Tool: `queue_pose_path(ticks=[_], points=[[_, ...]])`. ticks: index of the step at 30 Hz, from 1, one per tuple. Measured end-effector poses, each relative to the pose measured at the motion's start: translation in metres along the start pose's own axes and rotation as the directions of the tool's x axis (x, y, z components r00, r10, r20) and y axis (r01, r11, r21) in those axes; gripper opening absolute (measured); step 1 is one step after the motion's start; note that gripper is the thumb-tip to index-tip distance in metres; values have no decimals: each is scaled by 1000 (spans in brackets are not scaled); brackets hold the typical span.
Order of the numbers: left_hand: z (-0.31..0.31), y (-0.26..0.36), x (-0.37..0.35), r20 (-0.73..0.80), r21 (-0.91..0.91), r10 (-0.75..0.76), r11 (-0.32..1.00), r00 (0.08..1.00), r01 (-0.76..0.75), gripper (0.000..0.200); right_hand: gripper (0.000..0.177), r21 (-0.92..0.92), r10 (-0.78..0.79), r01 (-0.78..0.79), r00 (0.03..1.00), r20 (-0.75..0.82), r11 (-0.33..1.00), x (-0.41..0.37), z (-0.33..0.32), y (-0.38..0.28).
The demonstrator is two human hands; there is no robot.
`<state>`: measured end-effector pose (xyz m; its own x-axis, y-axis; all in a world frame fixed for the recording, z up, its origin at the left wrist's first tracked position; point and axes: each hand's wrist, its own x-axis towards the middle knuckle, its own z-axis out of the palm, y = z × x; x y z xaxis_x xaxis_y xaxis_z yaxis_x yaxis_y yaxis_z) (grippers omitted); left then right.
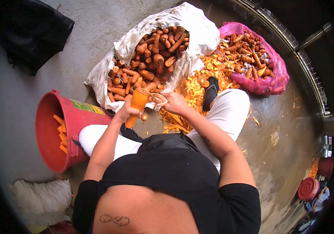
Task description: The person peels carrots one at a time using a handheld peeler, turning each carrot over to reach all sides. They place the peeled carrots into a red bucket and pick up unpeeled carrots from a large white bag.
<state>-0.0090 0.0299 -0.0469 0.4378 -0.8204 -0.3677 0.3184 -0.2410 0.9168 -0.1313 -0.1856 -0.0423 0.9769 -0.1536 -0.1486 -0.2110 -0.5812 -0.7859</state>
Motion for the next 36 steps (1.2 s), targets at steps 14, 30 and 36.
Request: queue_pose_path(ticks=[14,30,36], points=[[13,10,-14,599,-454,-52,800,799,392,63,37,88,-124,122,992,18,989,16,-17,2],[-5,1,31,-400,637,329,770,855,1,58,37,496,301,-239,952,-47,835,37,-25,-16],[0,21,29,-421,879,517,434,745,196,56,29,406,17,24,995,-99,913,29,12,-6]])
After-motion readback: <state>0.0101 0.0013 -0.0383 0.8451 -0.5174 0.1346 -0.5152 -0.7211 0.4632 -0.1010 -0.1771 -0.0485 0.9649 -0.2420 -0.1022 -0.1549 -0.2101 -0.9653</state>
